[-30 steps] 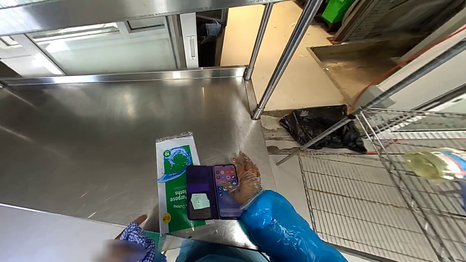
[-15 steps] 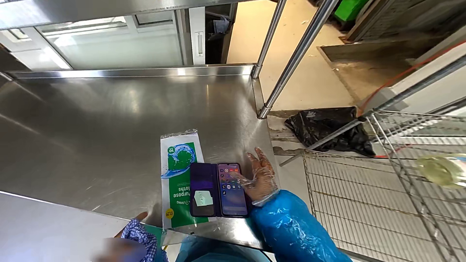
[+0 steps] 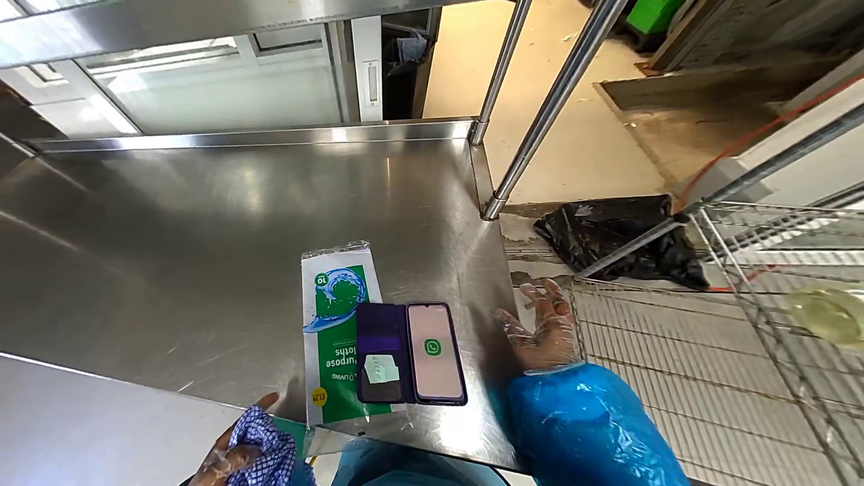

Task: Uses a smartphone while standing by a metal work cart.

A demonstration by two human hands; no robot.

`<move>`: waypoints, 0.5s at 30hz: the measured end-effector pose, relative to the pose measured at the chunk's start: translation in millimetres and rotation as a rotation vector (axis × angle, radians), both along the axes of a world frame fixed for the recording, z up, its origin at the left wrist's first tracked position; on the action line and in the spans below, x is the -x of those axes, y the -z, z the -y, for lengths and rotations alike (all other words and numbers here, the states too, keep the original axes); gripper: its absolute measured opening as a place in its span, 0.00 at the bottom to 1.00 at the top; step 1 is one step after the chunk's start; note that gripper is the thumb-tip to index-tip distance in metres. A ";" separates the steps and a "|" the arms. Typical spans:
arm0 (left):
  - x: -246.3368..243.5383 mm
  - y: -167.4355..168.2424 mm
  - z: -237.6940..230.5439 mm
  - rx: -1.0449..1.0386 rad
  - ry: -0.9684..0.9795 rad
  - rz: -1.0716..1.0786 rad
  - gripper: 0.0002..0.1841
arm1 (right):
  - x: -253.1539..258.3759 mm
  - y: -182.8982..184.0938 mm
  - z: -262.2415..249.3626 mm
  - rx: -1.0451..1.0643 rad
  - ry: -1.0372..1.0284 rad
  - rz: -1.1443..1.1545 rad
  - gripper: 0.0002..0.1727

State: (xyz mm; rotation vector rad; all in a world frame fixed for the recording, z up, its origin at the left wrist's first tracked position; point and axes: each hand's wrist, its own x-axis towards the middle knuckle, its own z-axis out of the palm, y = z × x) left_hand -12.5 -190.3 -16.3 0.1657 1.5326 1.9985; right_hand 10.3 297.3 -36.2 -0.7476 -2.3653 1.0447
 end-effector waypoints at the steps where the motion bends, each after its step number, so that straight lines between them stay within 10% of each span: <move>1: 1.1 -0.3 -0.4 0.002 0.008 -0.005 0.36 | -0.7 1.0 -0.5 -0.015 -0.002 -0.002 0.35; 15: 4.9 2.7 1.4 0.013 -0.015 -0.025 0.34 | -11.9 0.4 -14.1 0.036 0.064 0.069 0.33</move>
